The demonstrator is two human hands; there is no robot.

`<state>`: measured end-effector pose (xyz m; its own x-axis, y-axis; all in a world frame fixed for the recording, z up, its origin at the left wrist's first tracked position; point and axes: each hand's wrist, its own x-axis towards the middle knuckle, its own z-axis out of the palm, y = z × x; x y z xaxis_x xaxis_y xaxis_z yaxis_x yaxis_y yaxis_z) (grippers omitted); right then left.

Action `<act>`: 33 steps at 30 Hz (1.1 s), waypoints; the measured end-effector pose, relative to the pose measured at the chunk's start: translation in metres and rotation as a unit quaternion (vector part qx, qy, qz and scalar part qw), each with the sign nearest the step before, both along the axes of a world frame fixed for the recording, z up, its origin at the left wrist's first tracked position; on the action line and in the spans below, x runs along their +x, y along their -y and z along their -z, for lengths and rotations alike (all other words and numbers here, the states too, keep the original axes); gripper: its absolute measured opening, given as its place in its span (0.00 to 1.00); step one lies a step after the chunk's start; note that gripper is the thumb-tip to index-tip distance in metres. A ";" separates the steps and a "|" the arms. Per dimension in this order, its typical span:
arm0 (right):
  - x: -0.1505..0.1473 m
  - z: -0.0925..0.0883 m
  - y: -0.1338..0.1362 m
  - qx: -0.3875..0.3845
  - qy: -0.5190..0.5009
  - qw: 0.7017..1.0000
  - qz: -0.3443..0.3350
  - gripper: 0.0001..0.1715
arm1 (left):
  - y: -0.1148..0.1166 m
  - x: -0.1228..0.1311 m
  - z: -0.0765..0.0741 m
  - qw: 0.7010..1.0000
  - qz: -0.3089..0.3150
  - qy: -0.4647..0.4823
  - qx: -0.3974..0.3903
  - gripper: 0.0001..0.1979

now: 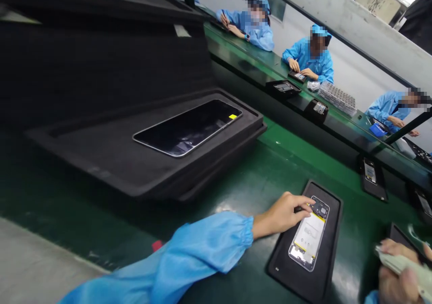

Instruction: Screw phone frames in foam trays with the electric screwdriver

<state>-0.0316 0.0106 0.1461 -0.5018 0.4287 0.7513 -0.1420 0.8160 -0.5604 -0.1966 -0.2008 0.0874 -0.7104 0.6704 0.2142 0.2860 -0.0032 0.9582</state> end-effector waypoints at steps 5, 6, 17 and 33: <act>-0.083 -0.011 0.065 -0.369 -0.051 0.913 -0.167 0.20 | -0.012 0.006 0.022 1.000 -0.004 0.010 0.012 0.17; -0.093 -0.012 0.074 -0.399 -0.038 0.897 -0.189 0.21 | -0.012 0.007 0.024 1.000 -0.010 0.012 0.017 0.18; -0.117 0.011 0.089 -0.390 0.036 0.889 -0.237 0.24 | -0.010 0.012 0.030 0.997 -0.037 0.050 0.054 0.23; -0.121 0.009 0.089 -0.365 0.053 0.905 -0.210 0.25 | -0.008 0.011 0.027 0.997 -0.063 0.036 0.041 0.30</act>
<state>-0.1524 -0.0788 0.1372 -0.7880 0.5467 0.2832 -0.2683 0.1090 -0.9571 -0.1851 -0.1925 0.0605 -0.8038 0.5568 0.2095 0.2195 -0.0497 0.9743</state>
